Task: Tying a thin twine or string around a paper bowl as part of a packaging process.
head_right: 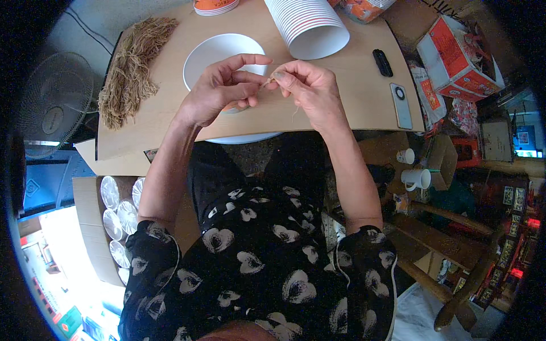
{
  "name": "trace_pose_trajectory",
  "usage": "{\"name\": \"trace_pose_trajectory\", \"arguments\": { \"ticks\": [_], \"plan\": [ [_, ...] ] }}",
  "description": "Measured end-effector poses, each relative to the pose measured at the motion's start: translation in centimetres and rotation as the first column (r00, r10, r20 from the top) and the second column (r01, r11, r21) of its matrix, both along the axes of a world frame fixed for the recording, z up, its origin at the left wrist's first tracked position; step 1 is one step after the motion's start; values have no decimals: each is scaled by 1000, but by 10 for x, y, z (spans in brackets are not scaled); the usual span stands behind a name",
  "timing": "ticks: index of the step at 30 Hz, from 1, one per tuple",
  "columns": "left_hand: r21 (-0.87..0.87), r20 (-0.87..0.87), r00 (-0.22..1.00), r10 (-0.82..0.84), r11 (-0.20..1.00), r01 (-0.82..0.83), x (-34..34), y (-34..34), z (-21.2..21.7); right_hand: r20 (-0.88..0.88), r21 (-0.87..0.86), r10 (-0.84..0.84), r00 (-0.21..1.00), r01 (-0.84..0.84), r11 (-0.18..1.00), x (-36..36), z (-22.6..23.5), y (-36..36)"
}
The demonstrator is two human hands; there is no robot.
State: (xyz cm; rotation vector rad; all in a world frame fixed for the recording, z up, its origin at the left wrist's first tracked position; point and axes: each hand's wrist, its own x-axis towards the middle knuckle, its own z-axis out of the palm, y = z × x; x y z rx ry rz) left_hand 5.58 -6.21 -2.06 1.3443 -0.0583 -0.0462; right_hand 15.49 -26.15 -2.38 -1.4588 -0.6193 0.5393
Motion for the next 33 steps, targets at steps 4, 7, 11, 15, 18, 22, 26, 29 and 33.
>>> {"name": "trace_pose_trajectory", "arguments": {
  "ticks": [4,7,11,15,18,22,26,29,33],
  "plan": [
    [52,-2,1000,22,998,-22,-2,-5,6,51,38,-1,999,0,999,0,-5,0],
    [56,3,1000,25,998,-26,-2,-6,5,84,56,-49,995,44,997,-4,-5,1],
    [105,10,1000,18,994,-19,1,-8,1,48,63,-83,995,79,995,0,-10,-2],
    [78,-36,995,96,993,-93,1,-5,1,-33,-85,21,999,-24,996,14,0,-16],
    [133,-7,997,81,988,-79,3,-3,4,92,-194,134,987,-114,974,31,-6,-41],
    [127,39,995,88,988,-92,1,-1,5,1,-293,164,986,-157,943,34,11,-59],
    [411,422,891,168,840,-354,-8,13,5,-19,-37,46,999,-47,998,26,29,-50],
    [756,570,821,10,385,-530,-30,51,11,54,1,-42,998,42,999,24,37,-45],
    [838,494,870,-13,273,-472,-52,37,-1,43,44,-15,999,13,999,19,50,-28]
  ]
}}
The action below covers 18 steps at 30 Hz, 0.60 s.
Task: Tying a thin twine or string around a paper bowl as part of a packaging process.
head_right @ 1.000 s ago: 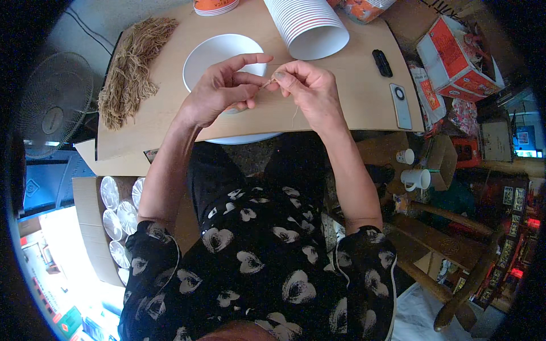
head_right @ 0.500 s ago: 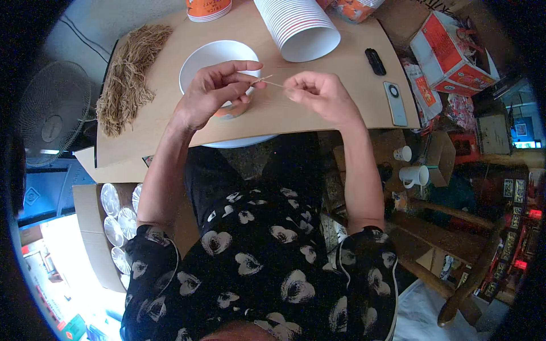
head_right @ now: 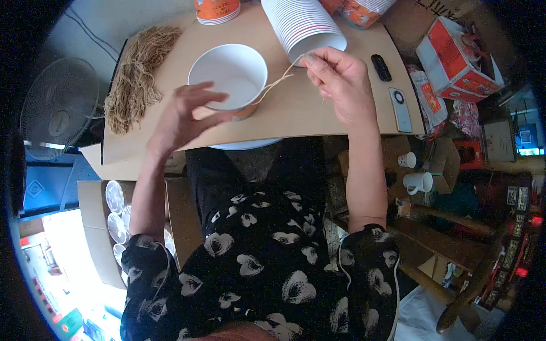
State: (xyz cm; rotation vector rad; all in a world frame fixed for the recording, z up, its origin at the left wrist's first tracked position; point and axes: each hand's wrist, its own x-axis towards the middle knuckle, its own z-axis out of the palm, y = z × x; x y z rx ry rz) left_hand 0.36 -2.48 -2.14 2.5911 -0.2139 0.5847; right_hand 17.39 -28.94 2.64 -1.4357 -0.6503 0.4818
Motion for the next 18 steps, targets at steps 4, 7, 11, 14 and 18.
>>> {"name": "trace_pose_trajectory", "arguments": {
  "ticks": [4,7,11,14,18],
  "plan": [
    [113,-64,997,39,993,-32,0,-16,-17,97,68,14,995,-21,997,-5,12,14],
    [112,-37,998,56,992,-51,5,-19,-19,177,65,10,984,-22,998,-11,18,18],
    [-159,37,998,42,987,-36,21,-36,-6,240,-5,48,970,-48,999,-17,22,25],
    [-279,261,964,50,960,26,44,-49,14,215,-2,62,975,-63,998,-18,23,28],
    [-545,182,980,-78,822,167,61,-57,13,231,-23,68,971,-65,998,-19,25,28]
  ]
}}
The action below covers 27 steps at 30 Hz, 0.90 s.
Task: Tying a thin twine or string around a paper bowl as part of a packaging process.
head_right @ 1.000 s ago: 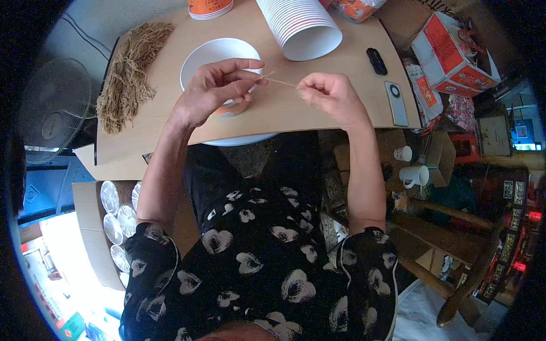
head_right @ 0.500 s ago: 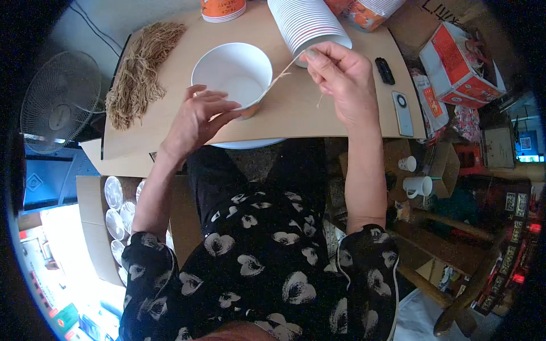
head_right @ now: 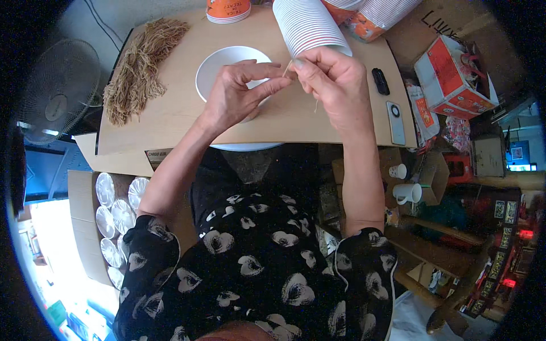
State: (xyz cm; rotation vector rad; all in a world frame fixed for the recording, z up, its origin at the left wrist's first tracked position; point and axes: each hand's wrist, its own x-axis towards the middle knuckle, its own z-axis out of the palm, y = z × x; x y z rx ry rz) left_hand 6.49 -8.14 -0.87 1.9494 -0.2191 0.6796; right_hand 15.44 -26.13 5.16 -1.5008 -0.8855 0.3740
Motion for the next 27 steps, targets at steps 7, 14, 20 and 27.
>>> {"name": "trace_pose_trajectory", "arguments": {
  "ticks": [7,14,20,27],
  "plan": [
    [277,-26,998,53,960,-44,1,12,-30,-101,259,-25,995,51,965,12,7,-10],
    [343,-235,949,212,931,-123,-3,9,-38,-211,570,143,967,3,822,26,25,-25],
    [677,-211,939,272,733,-60,-47,74,-5,-320,511,17,947,158,845,27,12,-35],
    [794,52,937,345,555,-248,-47,80,-23,-534,545,175,827,179,819,6,-11,-1]
  ]
}}
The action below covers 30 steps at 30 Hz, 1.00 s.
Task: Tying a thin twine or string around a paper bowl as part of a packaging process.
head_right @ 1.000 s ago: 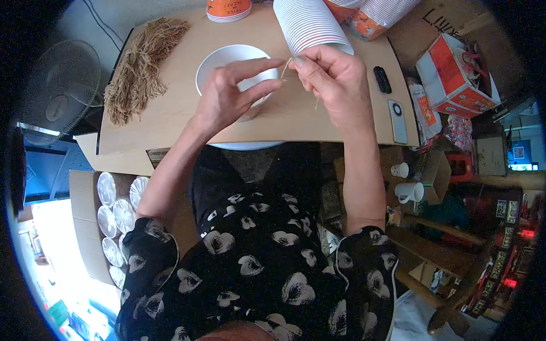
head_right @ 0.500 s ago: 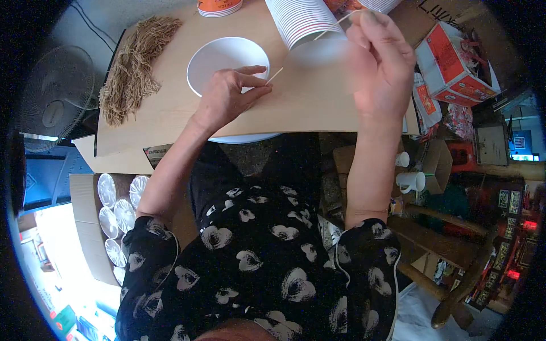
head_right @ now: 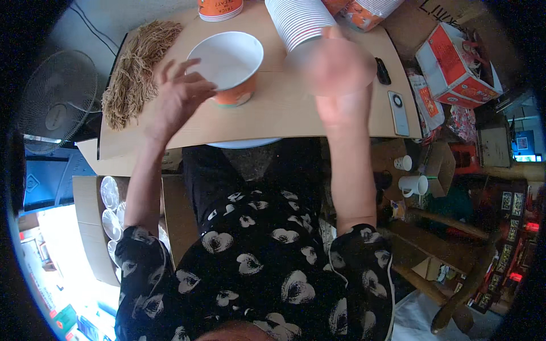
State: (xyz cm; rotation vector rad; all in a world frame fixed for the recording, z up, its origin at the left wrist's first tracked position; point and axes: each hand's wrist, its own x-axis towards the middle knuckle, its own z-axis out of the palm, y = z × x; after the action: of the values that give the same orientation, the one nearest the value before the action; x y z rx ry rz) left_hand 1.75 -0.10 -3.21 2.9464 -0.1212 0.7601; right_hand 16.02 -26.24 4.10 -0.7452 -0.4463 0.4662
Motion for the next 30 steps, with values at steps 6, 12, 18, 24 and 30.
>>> {"name": "trace_pose_trajectory", "arguments": {
  "ticks": [6,12,18,24,30],
  "plan": [
    [-417,184,981,-66,898,139,32,-57,-10,-155,135,167,974,-147,980,-15,-32,52],
    [-966,-5,959,-284,249,68,15,-80,-2,-188,174,114,976,-81,981,-15,-54,67],
    [-951,-206,922,-328,289,-110,-26,-62,10,924,-144,-237,301,845,515,-36,-73,43],
    [-880,-279,822,-496,474,-13,-34,-62,27,613,-672,438,658,142,727,-80,-67,15],
    [-740,-272,846,-458,662,120,-32,-41,24,547,-711,451,705,107,695,-74,-72,5]
  ]
}}
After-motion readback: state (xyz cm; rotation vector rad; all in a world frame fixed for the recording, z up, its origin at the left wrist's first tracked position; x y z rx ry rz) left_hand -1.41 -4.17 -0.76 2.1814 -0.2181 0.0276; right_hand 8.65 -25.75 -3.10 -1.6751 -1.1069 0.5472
